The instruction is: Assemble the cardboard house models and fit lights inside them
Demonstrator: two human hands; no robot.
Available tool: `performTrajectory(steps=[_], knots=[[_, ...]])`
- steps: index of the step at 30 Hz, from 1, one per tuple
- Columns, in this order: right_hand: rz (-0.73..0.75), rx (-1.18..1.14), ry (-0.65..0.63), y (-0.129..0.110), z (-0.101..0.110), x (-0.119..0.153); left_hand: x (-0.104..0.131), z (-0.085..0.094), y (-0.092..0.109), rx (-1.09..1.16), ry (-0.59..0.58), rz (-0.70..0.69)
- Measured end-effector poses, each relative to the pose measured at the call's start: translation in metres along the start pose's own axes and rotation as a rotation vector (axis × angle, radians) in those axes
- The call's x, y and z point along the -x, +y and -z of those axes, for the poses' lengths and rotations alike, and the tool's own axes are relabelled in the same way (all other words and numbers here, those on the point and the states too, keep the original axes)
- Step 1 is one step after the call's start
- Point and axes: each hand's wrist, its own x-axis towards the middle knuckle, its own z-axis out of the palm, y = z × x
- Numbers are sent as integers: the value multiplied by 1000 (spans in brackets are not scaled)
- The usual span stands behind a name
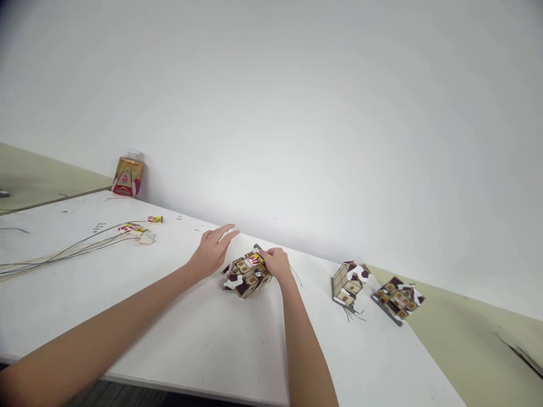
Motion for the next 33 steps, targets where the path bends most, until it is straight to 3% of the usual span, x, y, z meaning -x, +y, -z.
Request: performTrajectory(steps=[3,6,11,13,22,29,33], knots=[[-136,-107,-128,-8,-4,7,0,17,18,137,46,120],[-220,-245,-232,-14,-10,20,4,24,38,163,-49,77],[-314,-747,-333,-13,-28,32,12,15,47,64,-159,-72],[-344,-836,-328,-10,-37,32,13,11,45,50,-180,-79],[-352,-889,-318,-13,-55,39,8,7,43,120,-185,71],[-301,-891,-272,-14,-56,42,1,5,39,139,-274,68],[-291,-890,-238,-14,-57,41,1,1,35,150,-246,24]])
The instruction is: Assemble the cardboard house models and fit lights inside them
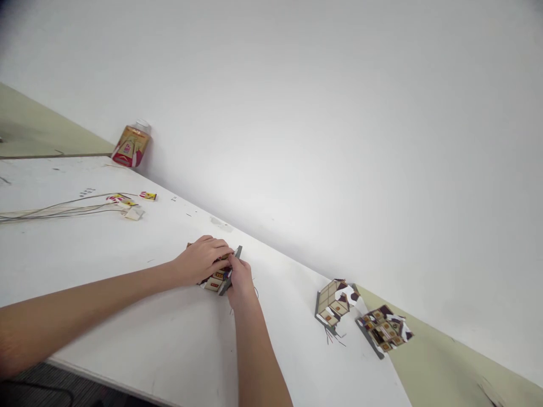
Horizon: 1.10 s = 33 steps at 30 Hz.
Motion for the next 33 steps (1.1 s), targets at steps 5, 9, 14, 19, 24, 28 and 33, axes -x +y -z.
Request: performTrajectory(steps=[5,9,14,19,24,28,33], knots=[[3,7,30,0,-1,-1,0,-1,-3,-20,-15,-42],[-15,-17,11,1,-1,-2,-1,1,-3,-11,-37,-50],[-18,-42,-32,3,2,-5,-2,0,-3,-23,-50,-51],[-3,-72,-27,7,4,-8,-2,-2,-3,-68,-75,-45],[-44,-84,9,3,0,-3,-1,-6,-2,-66,-39,-40],[-104,-33,4,-1,-3,0,-1,-4,-1,-57,-70,-35],[-118,-64,13,1,-1,-2,-3,-1,-4,-24,-107,-41]])
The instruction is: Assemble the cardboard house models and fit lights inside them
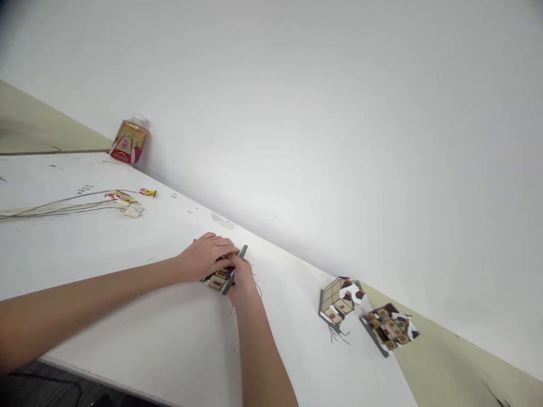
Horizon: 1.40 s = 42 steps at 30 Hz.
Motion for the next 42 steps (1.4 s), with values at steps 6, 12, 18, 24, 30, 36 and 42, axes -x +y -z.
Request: performTrajectory(steps=[6,12,18,24,30,36,42], knots=[[2,-34,4,1,2,-2,-1,0,0,1,-15,10],[48,17,67,-3,-3,5,-3,1,3,-4,-19,46],[56,13,98,-4,-4,4,-3,0,2,49,-4,88],[14,-11,108,-1,2,-2,-9,15,-7,264,-66,143],[2,-34,68,2,4,-4,-14,27,-20,421,-162,154],[40,-31,24,3,2,-3,-11,26,-27,470,-157,143],[54,-31,103,2,-1,0,-11,24,-28,483,-139,117]])
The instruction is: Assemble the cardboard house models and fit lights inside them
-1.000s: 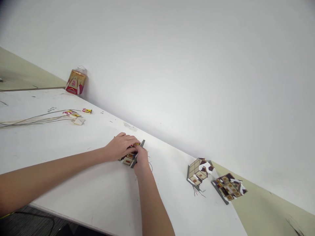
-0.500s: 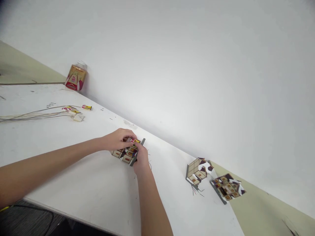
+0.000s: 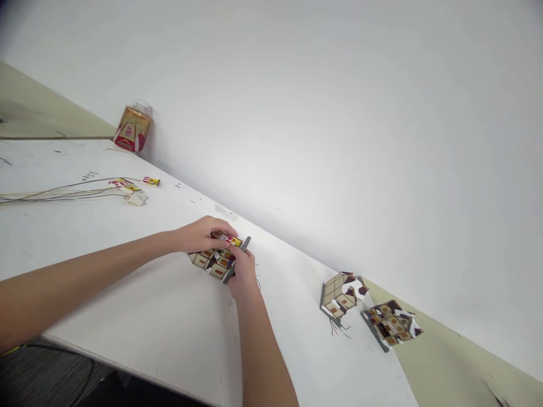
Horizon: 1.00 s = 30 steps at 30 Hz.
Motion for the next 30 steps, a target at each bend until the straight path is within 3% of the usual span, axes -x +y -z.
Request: performTrajectory(steps=[10,23,30], knots=[[81,39,-2,5,4,-4,0,-1,-3,31,7,-11],[88,-13,80,5,-3,5,0,1,-1,148,-3,96],[75,14,51,-1,-4,8,-1,-1,-3,140,19,81]])
